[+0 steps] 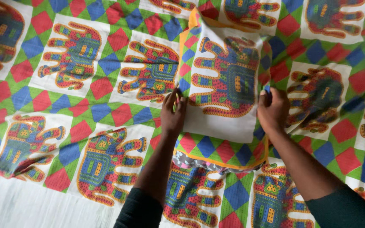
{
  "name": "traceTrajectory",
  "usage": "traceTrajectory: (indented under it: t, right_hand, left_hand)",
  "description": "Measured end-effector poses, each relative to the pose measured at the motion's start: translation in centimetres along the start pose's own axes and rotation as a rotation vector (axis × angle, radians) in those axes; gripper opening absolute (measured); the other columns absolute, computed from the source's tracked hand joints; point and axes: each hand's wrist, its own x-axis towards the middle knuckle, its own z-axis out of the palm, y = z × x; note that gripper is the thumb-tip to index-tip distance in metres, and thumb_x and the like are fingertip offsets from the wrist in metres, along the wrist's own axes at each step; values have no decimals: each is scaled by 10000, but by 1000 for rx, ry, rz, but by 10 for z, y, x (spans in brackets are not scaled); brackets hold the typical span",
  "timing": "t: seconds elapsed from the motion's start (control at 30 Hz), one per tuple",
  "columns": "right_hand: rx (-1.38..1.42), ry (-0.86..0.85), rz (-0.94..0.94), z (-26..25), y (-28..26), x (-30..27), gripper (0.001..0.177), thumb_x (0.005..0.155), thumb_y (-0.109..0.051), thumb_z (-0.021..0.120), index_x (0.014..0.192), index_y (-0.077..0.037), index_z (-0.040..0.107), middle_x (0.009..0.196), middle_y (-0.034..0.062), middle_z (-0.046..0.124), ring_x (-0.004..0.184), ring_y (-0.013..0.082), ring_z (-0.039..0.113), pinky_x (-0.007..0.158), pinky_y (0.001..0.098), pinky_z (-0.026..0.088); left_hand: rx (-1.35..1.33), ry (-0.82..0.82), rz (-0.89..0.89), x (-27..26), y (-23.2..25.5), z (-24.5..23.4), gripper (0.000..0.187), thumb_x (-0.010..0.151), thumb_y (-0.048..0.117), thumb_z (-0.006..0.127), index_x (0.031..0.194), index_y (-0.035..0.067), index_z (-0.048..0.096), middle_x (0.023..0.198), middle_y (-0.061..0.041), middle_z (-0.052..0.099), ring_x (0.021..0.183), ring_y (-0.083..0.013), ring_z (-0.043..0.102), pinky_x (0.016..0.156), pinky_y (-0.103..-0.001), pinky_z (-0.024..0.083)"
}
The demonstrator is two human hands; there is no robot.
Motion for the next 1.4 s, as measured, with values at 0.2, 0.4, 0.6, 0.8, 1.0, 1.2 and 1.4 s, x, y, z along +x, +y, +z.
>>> traceTrajectory:
  t: [0.2, 0.4, 0.6, 0.8, 1.0, 1.2, 1.4]
  right_hand:
    - [-85, 74, -297, -40, -60, -19, 262, 955, -56, 679, 1205, 19, 676, 1195, 169, 576, 1171, 358, 544, 983, 506, 425]
    - [180, -129, -580, -53, -135, -43, 232, 807, 31, 646, 993, -87, 719, 1079, 60, 646, 1048, 270, 591, 954, 442, 432]
    - [249, -313, -784, -55, -194, -62, 247, 750, -19, 668, 979, -89, 731, 1043, 29, 656, 1043, 271, 603, 922, 462, 450]
    - [210, -550, -943, -26, -214, -80, 206, 856, -166, 696, 1038, -87, 749, 1139, 40, 673, 1161, 258, 578, 958, 465, 427]
    - [98, -752, -949, -10, -221, -90, 246, 819, -247, 726, 1028, -120, 760, 1195, 45, 662, 1199, 257, 535, 1013, 519, 366]
    - [-37, -775, -980, 4, -216, -92, 334, 741, -317, 766, 1000, -106, 770, 1289, 86, 620, 1272, 286, 467, 1069, 556, 302]
    - [-102, -697, -1060, 6, -207, -90, 96, 805, -166, 708, 867, -129, 772, 1207, 21, 685, 1254, 223, 541, 1066, 488, 370]
  left_hand:
    - [-90, 121, -381, -49, 1, -12, 461, 979, 293, 619, 1371, 49, 619, 1307, -170, 667, 1150, -272, 660, 924, -386, 544]
    - [-221, 197, -507, -118, -24, -25, 419, 991, 255, 607, 1352, 43, 620, 1271, -133, 696, 1087, -215, 674, 906, -341, 544]
    - [-476, 168, -761, -162, -27, -29, 392, 992, 232, 579, 1329, 32, 607, 1024, -112, 712, 825, -158, 643, 681, -305, 516]
    - [-628, 10, -717, -185, -31, -26, 443, 855, 89, 550, 1291, 18, 581, 1001, -52, 725, 801, -148, 663, 716, -291, 553]
    - [-299, -145, -776, -184, -13, -24, 315, 886, 138, 689, 1143, -18, 597, 992, -136, 707, 860, -190, 663, 765, -312, 537]
    - [-618, -129, -784, -174, 2, -24, 597, 816, 53, 614, 1396, 67, 476, 1112, -117, 677, 933, -171, 646, 781, -310, 528]
    - [-502, -149, -763, -169, 2, -25, 560, 922, 196, 676, 1426, 50, 477, 962, -90, 684, 816, -142, 618, 725, -289, 511]
